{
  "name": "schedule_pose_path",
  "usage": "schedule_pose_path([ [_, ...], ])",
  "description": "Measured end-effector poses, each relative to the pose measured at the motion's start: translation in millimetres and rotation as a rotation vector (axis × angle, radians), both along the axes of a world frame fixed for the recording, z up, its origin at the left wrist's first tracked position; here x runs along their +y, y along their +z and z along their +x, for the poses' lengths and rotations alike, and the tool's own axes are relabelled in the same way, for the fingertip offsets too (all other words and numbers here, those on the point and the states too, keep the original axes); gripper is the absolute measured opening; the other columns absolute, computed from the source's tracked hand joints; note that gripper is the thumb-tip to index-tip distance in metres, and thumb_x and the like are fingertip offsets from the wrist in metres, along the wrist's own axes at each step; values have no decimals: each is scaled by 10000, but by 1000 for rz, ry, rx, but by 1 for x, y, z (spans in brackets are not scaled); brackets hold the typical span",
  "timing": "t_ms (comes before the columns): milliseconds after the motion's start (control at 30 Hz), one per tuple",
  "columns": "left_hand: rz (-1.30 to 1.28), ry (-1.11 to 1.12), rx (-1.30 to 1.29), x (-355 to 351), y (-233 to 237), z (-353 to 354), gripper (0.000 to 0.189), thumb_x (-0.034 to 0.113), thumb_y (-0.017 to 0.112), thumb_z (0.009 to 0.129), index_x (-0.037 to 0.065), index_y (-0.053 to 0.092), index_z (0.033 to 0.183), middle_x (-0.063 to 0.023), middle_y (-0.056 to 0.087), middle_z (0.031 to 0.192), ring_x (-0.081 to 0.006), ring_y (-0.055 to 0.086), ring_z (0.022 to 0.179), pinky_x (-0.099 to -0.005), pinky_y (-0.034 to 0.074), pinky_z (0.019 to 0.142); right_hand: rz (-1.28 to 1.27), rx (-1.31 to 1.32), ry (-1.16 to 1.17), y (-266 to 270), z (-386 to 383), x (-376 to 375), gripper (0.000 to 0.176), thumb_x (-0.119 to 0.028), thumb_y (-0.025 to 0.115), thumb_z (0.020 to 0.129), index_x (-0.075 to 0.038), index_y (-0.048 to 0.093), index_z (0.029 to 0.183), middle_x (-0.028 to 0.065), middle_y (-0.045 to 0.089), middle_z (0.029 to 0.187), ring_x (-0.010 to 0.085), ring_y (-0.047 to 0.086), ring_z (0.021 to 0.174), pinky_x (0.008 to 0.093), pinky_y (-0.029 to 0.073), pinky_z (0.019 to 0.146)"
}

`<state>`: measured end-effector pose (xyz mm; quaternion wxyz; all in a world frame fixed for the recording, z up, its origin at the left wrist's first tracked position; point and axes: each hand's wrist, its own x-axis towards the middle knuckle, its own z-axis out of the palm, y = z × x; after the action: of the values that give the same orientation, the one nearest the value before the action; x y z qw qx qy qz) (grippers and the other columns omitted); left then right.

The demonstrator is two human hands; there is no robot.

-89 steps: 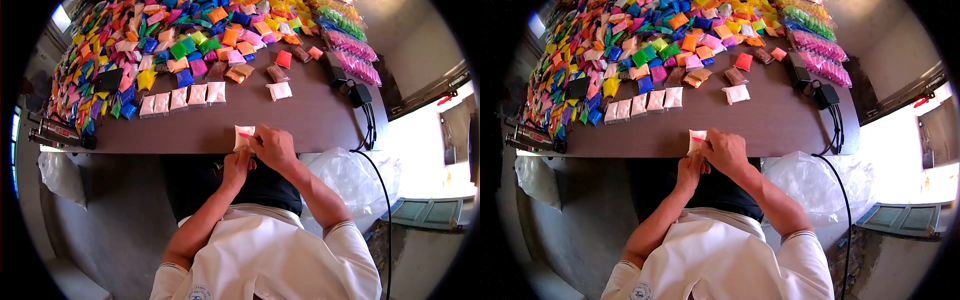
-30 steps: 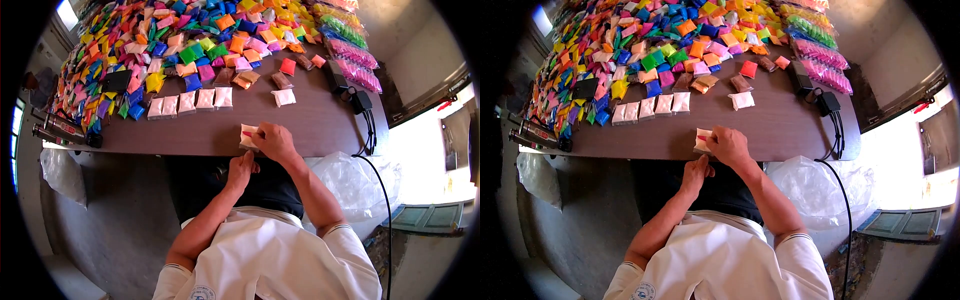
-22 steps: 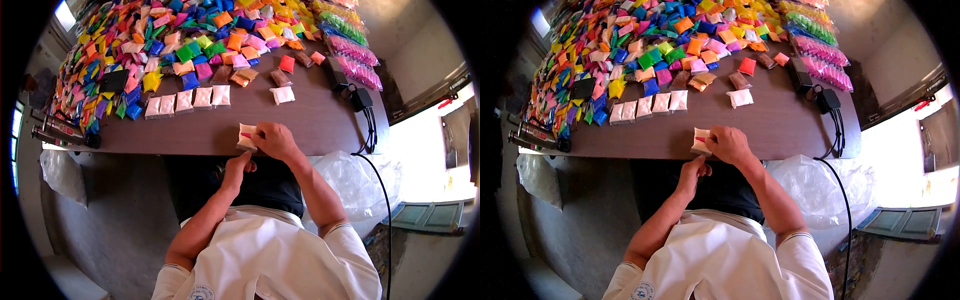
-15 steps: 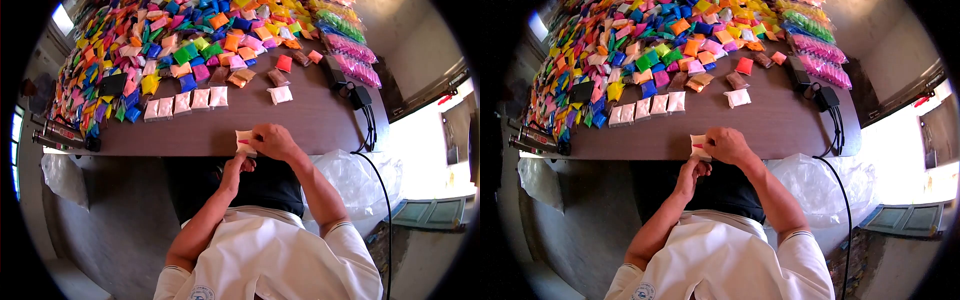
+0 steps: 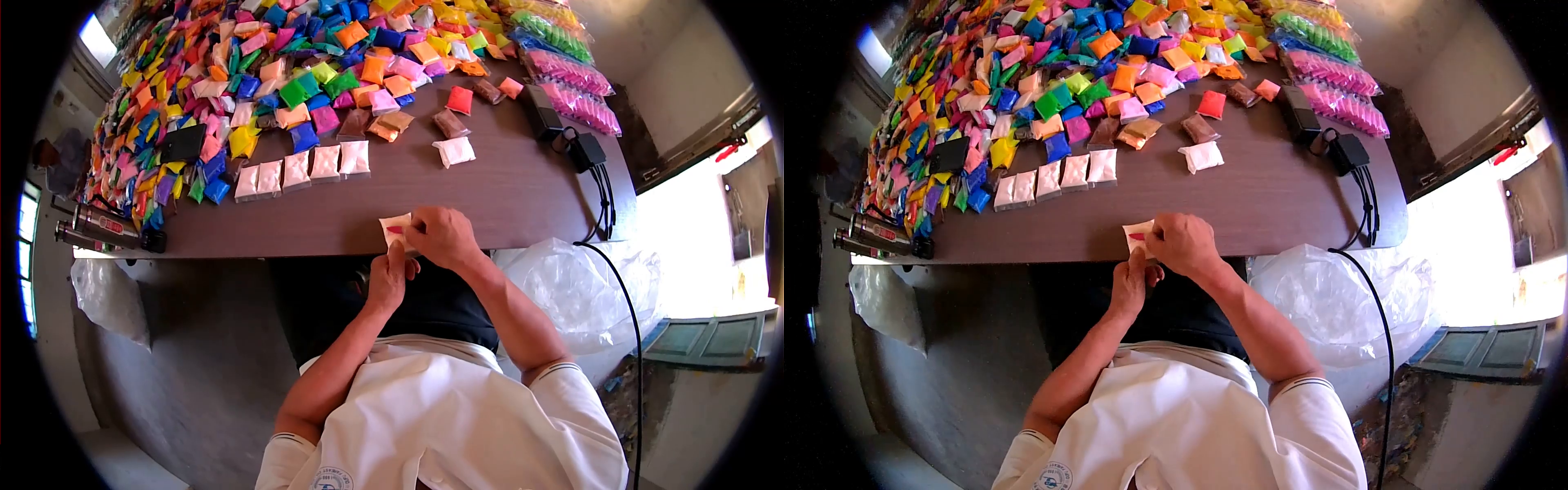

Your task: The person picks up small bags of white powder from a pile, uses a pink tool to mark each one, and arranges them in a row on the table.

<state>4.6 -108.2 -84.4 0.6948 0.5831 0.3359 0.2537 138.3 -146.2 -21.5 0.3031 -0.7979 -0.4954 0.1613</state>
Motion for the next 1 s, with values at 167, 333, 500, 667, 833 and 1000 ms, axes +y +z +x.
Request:
schedule_pose_path([
  [167, -20, -10, -3, 2, 6, 2, 638, 540, 356, 940, 36, 505, 578, -40, 456, 487, -134, 499, 515, -282, 436, 559, 10, 3, -41, 5, -2, 3, 182, -192, 626, 702, -12, 614, 679, 148, 617, 651, 305, 607, 606, 382, 478, 558],
  [333, -3, -33, 40, 3, 10, 1, 657, 536, 329, 947, 51, 499, 538, -45, 447, 481, -132, 506, 511, -271, 436, 549, 29, 9, -85, 0, -4, 6, 185, -188, 618, 708, -5, 620, 683, 151, 620, 649, 302, 607, 599, 377, 482, 556],
  [500, -1, -27, 27, 4, 6, 0, 662, 501, 335, 958, 30, 492, 520, -49, 442, 468, -140, 497, 494, -279, 426, 531, 5, 7, -118, 1, -2, 9, 198, -220, 607, 740, -28, 654, 735, 158, 640, 700, 324, 627, 660, 407, 500, 607],
  [667, -28, -8, 8, 2, 7, 0, 671, 547, 354, 937, 44, 480, 512, -43, 429, 476, -146, 515, 520, -278, 419, 531, 101, 60, -125, -4, 9, 8, 195, -205, 617, 749, -13, 630, 718, 176, 622, 695, 340, 614, 661, 403, 486, 605],
  [833, -41, -13, -19, 1, 1, 0, 653, 529, 371, 941, 39, 480, 523, -44, 420, 478, -142, 482, 488, -287, 409, 504, 124, 261, -37, 5, 12, -11, 174, -182, 617, 768, -13, 605, 728, 177, 604, 673, 350, 605, 671, 391, 477, 605],
  [1000, -28, 29, -80, -3, 3, 4, 585, 405, 365, 981, 3, 495, 578, -35, 427, 477, -115, 415, 443, -284, 406, 478, 21, -64, 45, 3, -3, -14, 199, -220, 634, 782, -27, 615, 736, 158, 619, 670, 332, 613, 631, 403, 479, 575],
])
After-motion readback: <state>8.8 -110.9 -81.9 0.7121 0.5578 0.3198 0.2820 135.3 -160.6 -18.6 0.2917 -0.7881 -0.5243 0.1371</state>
